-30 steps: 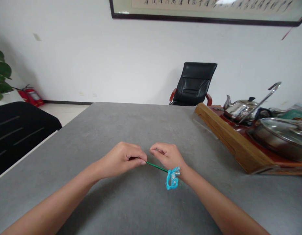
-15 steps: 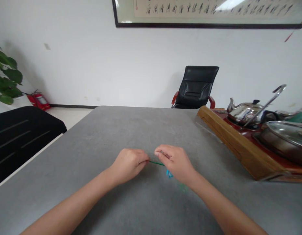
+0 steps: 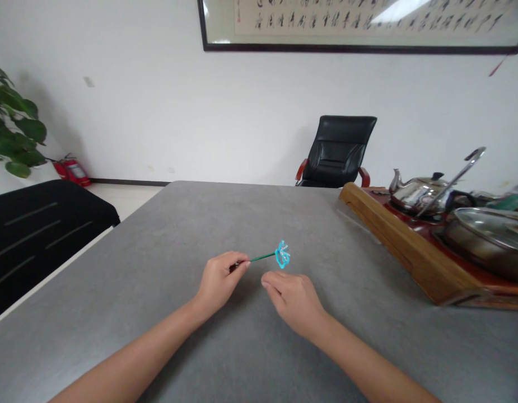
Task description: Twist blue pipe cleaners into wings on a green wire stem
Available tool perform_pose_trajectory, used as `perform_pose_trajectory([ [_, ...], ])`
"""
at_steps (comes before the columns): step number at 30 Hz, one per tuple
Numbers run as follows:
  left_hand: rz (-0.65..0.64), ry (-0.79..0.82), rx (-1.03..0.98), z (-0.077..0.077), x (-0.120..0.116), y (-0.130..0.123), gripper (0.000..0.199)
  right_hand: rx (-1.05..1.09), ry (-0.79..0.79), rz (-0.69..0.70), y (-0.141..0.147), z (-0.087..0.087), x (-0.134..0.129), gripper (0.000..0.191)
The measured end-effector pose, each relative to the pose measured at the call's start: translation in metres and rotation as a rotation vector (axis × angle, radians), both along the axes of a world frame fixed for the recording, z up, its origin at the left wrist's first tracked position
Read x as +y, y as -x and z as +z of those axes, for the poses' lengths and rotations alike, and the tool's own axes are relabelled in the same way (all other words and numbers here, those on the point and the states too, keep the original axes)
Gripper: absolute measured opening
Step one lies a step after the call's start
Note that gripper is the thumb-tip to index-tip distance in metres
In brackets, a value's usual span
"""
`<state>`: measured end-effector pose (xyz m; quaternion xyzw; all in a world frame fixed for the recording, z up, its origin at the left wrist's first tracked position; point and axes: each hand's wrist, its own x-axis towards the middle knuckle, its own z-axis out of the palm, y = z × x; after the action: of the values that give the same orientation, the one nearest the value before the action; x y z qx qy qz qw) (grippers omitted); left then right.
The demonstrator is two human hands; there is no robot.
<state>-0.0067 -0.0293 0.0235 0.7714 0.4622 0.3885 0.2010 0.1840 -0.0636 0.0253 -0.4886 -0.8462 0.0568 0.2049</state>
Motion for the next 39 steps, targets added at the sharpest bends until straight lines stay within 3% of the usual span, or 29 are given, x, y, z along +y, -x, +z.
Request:
perform_pose_trajectory([
  [11, -0.069, -0.06, -0.068, -0.011, -0.002, -0.002, 0.019, 0.333, 0.243, 0.002, -0.005, -0.031, 0.02, 0.018],
  [39, -0.027, -0.035, -0.127, -0.022, 0.005, -0.001, 0.015, 0.457, 0.363, 0.01, -0.006, -0.036, 0.023, 0.017],
])
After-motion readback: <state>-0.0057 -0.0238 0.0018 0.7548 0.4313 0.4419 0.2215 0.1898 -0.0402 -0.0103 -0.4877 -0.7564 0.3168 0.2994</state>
